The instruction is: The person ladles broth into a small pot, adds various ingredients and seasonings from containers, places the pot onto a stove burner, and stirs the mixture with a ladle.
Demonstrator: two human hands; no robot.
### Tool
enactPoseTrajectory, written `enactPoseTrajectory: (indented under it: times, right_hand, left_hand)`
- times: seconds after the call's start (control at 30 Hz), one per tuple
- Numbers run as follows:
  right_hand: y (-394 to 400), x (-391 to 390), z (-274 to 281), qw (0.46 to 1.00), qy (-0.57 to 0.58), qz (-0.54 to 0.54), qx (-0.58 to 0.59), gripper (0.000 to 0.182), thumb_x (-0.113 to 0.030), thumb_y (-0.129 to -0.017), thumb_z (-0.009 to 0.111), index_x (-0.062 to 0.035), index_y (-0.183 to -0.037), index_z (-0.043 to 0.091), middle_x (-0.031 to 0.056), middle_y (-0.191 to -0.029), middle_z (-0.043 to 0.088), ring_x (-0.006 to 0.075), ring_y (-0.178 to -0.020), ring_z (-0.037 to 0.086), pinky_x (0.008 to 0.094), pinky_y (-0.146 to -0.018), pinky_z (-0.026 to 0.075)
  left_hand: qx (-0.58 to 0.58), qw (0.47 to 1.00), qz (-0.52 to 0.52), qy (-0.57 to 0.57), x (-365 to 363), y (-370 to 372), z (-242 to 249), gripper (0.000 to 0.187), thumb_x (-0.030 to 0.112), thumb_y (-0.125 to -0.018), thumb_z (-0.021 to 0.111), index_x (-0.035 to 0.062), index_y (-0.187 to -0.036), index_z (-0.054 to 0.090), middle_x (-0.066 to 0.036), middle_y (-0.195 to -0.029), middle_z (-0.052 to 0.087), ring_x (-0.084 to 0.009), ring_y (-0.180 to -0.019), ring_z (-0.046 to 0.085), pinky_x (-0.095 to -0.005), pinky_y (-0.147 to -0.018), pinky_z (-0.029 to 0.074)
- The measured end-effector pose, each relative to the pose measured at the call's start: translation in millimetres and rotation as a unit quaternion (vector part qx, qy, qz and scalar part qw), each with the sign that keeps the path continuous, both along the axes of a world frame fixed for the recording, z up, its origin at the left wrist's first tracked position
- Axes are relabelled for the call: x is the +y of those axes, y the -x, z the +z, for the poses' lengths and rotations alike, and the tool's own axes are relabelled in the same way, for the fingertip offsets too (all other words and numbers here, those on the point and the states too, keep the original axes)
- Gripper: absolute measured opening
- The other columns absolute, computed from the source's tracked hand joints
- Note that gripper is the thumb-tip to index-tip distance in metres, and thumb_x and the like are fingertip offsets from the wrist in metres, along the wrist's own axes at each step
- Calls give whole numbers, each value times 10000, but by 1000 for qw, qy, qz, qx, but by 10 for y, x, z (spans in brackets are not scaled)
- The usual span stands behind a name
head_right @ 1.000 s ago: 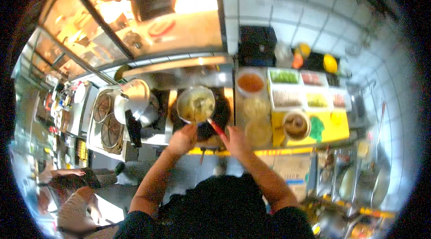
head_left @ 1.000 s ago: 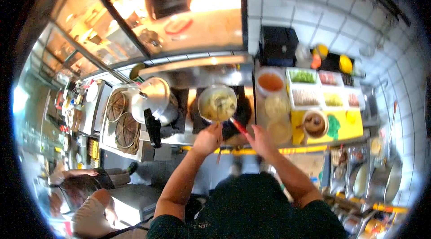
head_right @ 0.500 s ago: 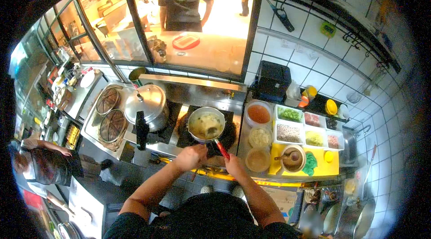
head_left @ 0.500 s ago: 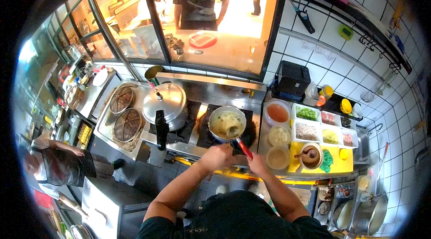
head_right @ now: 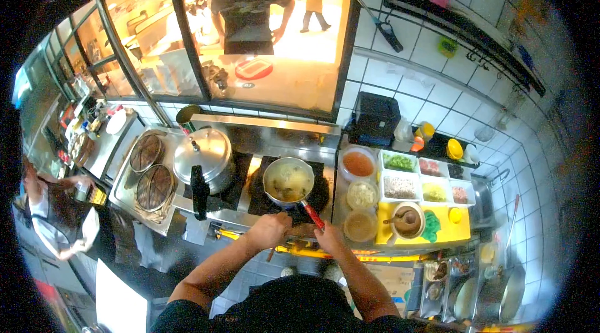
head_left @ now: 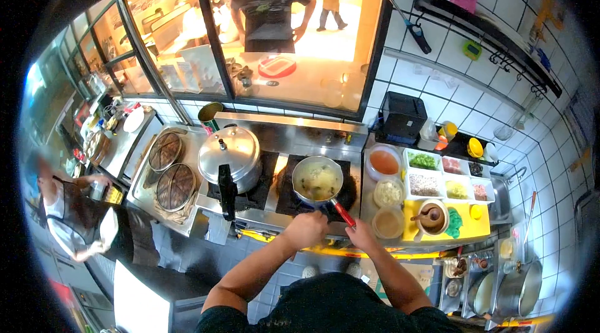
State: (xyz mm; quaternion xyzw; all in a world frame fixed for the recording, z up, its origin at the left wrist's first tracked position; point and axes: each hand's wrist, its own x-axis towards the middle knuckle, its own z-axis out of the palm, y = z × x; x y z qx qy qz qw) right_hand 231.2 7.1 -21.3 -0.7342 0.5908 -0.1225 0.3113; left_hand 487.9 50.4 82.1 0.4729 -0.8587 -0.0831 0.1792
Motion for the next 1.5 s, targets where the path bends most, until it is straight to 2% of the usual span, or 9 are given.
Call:
enactPoseTrajectory:
  times: [0.2,0.33,0.6,0.77,1.0,1.13,1.2,1.33,1.5]
  right_hand:
    - [-1,52,-30,1000,8,-7,8,422,-355,-879,686,-8,-1101,595,261,-938,681,454,-918,653,519,-789,522]
    - [-11,90,10,999,33,9,4,441,-365,-880,688,1,-1105,586,264,-943,681,453,-917,656,518,-786,525]
    - [184,35,335,997,-11,80,-5,553,-370,-873,695,5,-1252,548,256,-975,684,426,-933,664,489,-798,527]
    - [484,64,160,993,8,113,25,690,-372,-886,674,40,-1397,459,264,-1100,668,410,-1010,652,457,-859,525]
    - [923,276,314,974,-89,209,18,737,-471,-872,673,33,-1375,482,263,-1139,658,418,-1059,643,484,-889,528]
    - [1289,388,-55,959,-201,178,-92,630,-513,-875,672,5,-1228,610,200,-1037,698,321,-941,680,446,-838,537]
    - [1469,458,-308,945,-260,134,-144,403,-291,-934,673,-49,-1251,617,111,-968,696,184,-846,672,336,-769,555]
    - [1871,604,-529,853,-400,-135,-307,290,-277,-989,597,-15,-1111,625,107,-944,681,202,-813,672,346,-762,567]
    - [2041,565,-557,717,-336,-321,-520,270,-250,-1005,565,-15,-1134,539,137,-1014,637,236,-906,661,358,-811,576]
  left_hand:
    - [-59,992,63,-97,74,32,0,213,123,-763,672,0,-916,589,-181,-880,624,-355,-833,651,-440,-702,558]
    - [64,997,-27,46,85,29,-1,186,122,-794,634,-2,-916,568,-185,-877,624,-361,-819,652,-448,-711,562]
    - [49,992,120,12,422,298,49,197,125,-824,639,22,-983,584,-167,-886,625,-369,-734,672,-440,-619,565]
    - [64,984,160,52,930,535,-589,323,98,-887,614,52,-1207,619,-292,-1285,552,-388,-1002,662,-415,-778,590]
    - [52,976,210,37,1061,786,-803,356,93,-893,637,120,-1247,620,-294,-1317,547,-413,-956,679,-433,-709,598]
    - [-8,978,207,23,1013,672,-1487,424,99,-904,652,124,-1321,578,-274,-1333,545,-410,-874,686,-446,-675,592]
    - [-35,971,233,-25,968,702,-1035,378,84,-897,624,81,-1274,601,-259,-1323,551,-380,-928,686,-403,-682,598]
    - [117,961,213,134,875,961,-382,317,27,-918,563,30,-1226,638,-249,-1252,603,-389,-969,683,-385,-777,582]
    - [270,954,130,25,907,1535,87,339,-76,-834,603,-17,-1163,660,-248,-1152,652,-387,-994,685,-372,-852,552]
